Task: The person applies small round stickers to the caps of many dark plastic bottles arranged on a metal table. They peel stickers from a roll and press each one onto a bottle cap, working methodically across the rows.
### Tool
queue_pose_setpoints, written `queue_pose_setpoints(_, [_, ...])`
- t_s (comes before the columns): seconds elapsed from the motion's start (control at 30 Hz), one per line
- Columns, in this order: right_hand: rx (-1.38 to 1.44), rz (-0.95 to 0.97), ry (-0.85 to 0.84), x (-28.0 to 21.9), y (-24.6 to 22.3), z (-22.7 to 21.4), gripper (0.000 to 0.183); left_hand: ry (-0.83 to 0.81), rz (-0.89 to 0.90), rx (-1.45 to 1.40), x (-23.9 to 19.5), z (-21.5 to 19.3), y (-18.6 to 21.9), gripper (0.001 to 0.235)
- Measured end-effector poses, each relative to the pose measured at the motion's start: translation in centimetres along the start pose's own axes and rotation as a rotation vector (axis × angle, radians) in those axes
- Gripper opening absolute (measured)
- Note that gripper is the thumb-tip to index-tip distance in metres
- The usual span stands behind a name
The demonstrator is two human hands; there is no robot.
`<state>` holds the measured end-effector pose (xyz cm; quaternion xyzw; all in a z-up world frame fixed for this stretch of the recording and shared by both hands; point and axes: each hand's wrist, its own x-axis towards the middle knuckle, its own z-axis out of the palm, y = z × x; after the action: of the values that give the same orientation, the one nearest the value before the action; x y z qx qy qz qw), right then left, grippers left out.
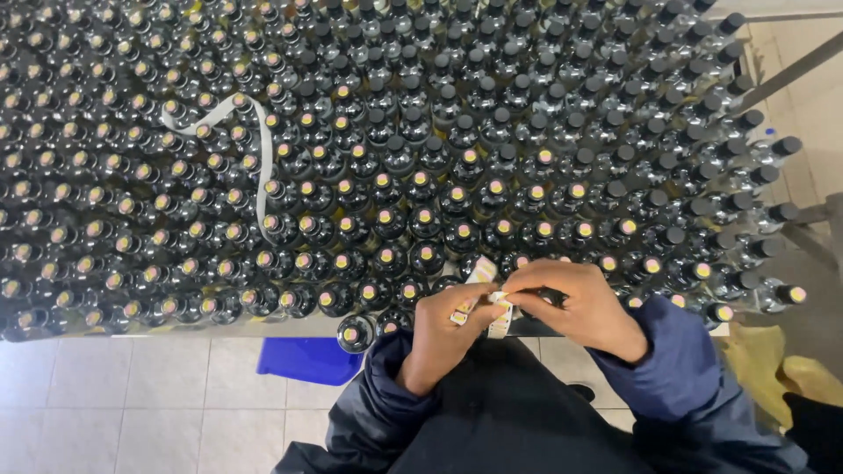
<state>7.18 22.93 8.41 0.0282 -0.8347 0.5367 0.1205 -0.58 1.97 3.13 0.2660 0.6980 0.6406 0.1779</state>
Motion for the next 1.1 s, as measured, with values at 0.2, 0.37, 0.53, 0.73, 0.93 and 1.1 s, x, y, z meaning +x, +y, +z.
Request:
queue_pose_setpoints(0.2, [0.092, 0.065, 0.084, -1.8, 0.8, 0.7, 0.022, 0.042, 0.257, 0.087, 0.0, 1.1, -0.7, 0.02])
queue_pose_setpoints(0.37, [0.054, 0.021, 0.178, -2.9, 0.7, 1.4, 0.016, 0.054, 0.349, 0.136, 0.0, 1.4, -0.8, 0.01])
queue_pose_setpoints(0.53, [-0.037, 0.025, 0.152, -4.8, 0.2, 1.5, 0.01, -0.128, 0.395, 0.242, 0.1, 1.5, 0.7, 0.037])
queue_pose_setpoints(0.73, [0.213, 0.08, 0.434, -5.9, 4.8, -3.6, 0.029, -0.192, 0.256, 0.133, -0.5, 1.9, 0.5, 0.047])
queue_pose_setpoints(0.93, [-0.445, 0.365, 0.404, -1.5, 13.5, -12.3, 0.015, -0.25, 0.279, 0.115, -1.1, 1.7, -0.5, 0.029])
queue_pose_setpoints(1.1, [-0.33, 0.671, 0.401, 0.5, 15.9, -13.9, 0.012, -0.209, 0.248, 0.106, -1.3, 1.2, -0.7, 0.032])
